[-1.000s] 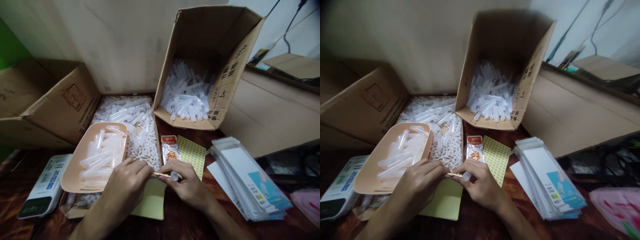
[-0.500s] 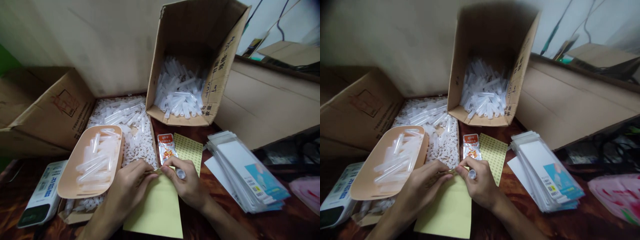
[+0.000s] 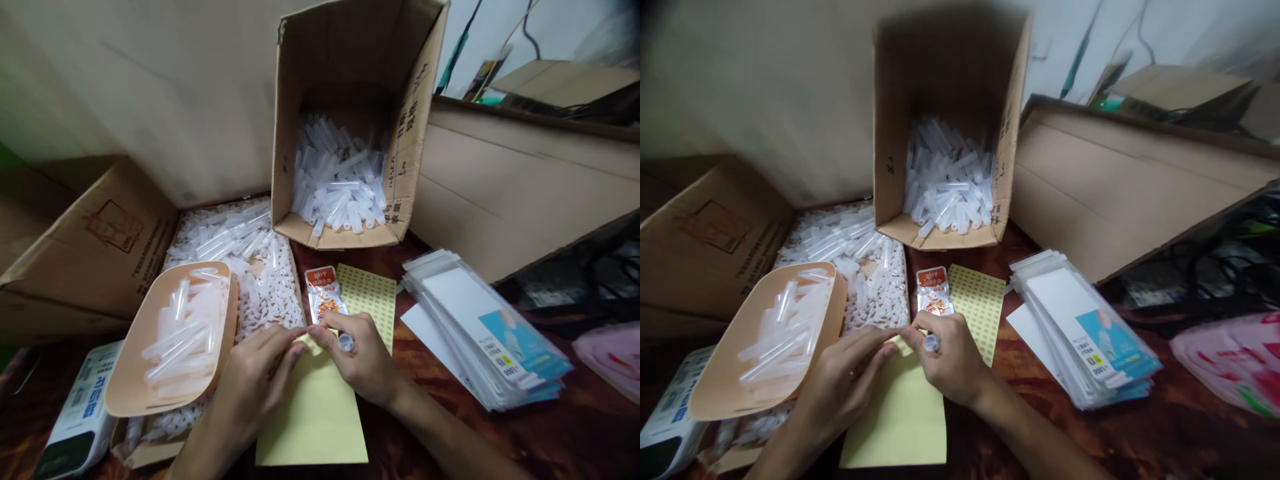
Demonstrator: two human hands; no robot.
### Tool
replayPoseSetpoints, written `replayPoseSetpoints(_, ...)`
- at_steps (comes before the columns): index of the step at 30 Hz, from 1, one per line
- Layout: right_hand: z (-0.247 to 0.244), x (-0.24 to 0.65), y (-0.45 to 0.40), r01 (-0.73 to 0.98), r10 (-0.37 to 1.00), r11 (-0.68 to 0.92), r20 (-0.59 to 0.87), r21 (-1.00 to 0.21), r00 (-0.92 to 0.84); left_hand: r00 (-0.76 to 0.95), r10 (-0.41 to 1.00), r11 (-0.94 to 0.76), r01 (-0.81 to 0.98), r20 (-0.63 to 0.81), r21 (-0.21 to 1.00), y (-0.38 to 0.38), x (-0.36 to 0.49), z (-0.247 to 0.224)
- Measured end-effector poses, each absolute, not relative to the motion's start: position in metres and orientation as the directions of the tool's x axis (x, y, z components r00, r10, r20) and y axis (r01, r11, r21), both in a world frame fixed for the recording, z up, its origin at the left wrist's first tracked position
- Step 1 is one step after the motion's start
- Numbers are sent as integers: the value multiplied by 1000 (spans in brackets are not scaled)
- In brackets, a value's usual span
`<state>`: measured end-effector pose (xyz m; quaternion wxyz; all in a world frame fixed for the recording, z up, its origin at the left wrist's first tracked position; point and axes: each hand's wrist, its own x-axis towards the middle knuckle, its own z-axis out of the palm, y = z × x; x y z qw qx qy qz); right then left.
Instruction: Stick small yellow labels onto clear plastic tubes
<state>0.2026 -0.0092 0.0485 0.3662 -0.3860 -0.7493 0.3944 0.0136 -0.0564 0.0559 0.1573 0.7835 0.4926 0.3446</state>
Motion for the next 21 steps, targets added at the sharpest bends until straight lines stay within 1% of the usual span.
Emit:
replayPoseSetpoints(3,48,207,-5,261,841,426,272,-866,-468,219,893,-441,600,393,668,-56,13,59)
replayPoseSetpoints(6,48,210,-2,224,807,443,277,-868,-522,203,908,-416,542,366,731,-55,14,63)
replayPoseSetpoints(10,48,213,1,182,745,486,296,-855,-598,163,925,-376,521,343,766,-54,16,65)
replayPoseSetpoints(13,46,214,3,169,706,529,321,-831,-632,132,929,-359,544,345,759,-55,15,65)
replayPoseSetpoints(16,44,215,3,175,697,553,336,-815,-634,135,927,-362,566,350,741,-55,15,64)
replayPoseSetpoints(18,43,215,3,182,698,564,347,-806,-626,157,918,-384,591,365,709,-55,15,61)
replayPoseSetpoints(21,43,214,3,190,698,571,350,-799,-625,206,893,-431,652,401,624,-55,14,57)
